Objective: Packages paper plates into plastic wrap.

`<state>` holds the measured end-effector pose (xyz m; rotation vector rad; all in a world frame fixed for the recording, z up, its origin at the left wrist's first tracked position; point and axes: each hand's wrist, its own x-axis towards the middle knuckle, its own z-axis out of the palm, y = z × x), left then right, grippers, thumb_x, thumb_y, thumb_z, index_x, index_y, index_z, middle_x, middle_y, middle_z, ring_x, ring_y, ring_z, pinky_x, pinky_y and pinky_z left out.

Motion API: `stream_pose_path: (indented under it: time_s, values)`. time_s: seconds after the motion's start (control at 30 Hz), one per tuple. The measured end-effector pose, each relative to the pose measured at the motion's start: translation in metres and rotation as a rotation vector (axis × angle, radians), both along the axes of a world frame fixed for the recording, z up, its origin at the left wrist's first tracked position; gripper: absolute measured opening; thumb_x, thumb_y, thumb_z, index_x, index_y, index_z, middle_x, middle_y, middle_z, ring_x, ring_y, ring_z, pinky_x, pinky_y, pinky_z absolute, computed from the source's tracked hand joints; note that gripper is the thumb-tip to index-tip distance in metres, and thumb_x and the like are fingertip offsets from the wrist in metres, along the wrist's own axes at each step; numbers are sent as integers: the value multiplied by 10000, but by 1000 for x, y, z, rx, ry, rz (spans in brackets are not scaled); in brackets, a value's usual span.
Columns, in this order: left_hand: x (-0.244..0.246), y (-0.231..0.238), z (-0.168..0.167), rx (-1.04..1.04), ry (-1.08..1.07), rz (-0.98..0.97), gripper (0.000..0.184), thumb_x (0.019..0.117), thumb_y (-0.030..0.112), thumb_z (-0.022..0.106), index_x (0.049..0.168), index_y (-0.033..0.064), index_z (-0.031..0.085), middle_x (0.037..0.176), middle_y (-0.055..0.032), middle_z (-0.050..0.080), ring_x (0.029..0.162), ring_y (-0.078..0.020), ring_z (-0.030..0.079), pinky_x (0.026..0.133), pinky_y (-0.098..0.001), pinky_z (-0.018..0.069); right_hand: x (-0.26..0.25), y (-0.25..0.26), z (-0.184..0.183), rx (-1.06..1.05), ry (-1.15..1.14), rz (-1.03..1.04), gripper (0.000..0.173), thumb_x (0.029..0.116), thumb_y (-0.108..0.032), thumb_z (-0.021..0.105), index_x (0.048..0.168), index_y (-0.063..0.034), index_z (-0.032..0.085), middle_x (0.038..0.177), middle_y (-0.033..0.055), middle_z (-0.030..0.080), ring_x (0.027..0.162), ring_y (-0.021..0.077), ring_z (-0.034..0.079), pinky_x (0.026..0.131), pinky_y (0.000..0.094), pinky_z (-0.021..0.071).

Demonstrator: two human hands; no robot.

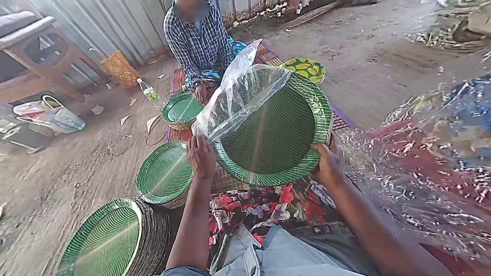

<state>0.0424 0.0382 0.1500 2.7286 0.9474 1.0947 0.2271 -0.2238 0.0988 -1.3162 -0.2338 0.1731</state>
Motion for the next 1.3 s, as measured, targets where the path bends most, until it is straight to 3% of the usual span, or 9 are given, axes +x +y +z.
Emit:
stream_pose_path:
  time_s: [0.23, 0.43, 0.63, 0.8, 0.9, 1.0, 1.1, 1.2, 1.3]
  values:
    - [-7, 6, -7, -238, -77, 174, 271, 1007, 65, 489, 1190, -73, 634, 1179, -281, 654, 1113, -425, 653, 965, -553, 504, -21, 21, 1, 22, 148, -15, 773, 920, -62, 486, 1621, -49, 159, 1616, 178, 311, 1389, 161, 462, 1084, 304, 452]
    - [-5, -48, -16, -372, 92, -61, 261, 984, 19, 513, 1163, -115, 647, 1225, -284, 647, 1159, -399, 644, 999, -495, 511, -29, 33, -6, 13, 298, -80, 778, 962, -33, 455, 1637, -81, 72, 1660, 192, 211, 1454, 223, 380, 1131, 366, 403]
    - [19, -116, -34, -121, -86, -623, 98, 857, -45, 613, 908, -68, 693, 951, -221, 707, 885, -348, 726, 745, -438, 604, -43, 45, -12, 60, 500, -98, 605, 1089, -148, 365, 1614, -133, 65, 1401, 209, 450, 1053, 238, 620, 757, 371, 561]
    - [41, -154, -47, -122, -45, -937, 113, 861, -57, 595, 916, -55, 693, 972, -215, 725, 963, -354, 728, 830, -444, 594, -44, 41, -1, 105, 472, -162, 548, 1120, -200, 314, 1613, -46, 130, 1550, 199, 388, 1336, 211, 511, 1075, 336, 455]
    - [43, -146, -55, -198, -110, -889, 134, 873, -43, 591, 953, -62, 696, 1023, -223, 724, 1002, -356, 716, 888, -453, 580, -44, 44, -7, 119, 421, -143, 512, 1137, -248, 268, 1576, 5, 190, 1438, 203, 476, 1215, 180, 575, 1008, 319, 499]
    - [42, -119, -55, -314, -230, -683, 156, 901, -39, 568, 987, -98, 683, 1017, -238, 705, 969, -346, 710, 876, -453, 581, -69, 48, -8, -68, 427, 198, 374, 1133, -215, 274, 1382, 54, 348, 981, 109, 635, 720, 112, 654, 633, 272, 559]
    - [40, -76, -58, -354, -294, -487, 207, 945, -17, 502, 1031, -101, 671, 978, -220, 698, 924, -303, 698, 859, -429, 570, -75, 51, -13, -303, 292, 780, 379, 1115, -144, 329, 1435, 29, 435, 1056, 131, 680, 766, 174, 706, 676, 328, 594]
    - [31, -42, -72, -395, -232, -384, 218, 947, -33, 481, 1052, -104, 659, 970, -233, 695, 910, -329, 692, 863, -473, 557, -56, 56, -18, -486, -82, 661, 332, 1093, -177, 430, 1227, 47, 636, 983, 109, 693, 814, 138, 672, 776, 326, 565]
    - [20, -34, -91, -511, -147, -307, 252, 965, -29, 468, 1135, -122, 629, 1046, -247, 695, 981, -335, 689, 899, -477, 544, -5, 50, -16, -835, -439, 568, 439, 1048, -296, 564, 1396, -29, 579, 1205, 191, 690, 1097, 332, 677, 958, 541, 516]
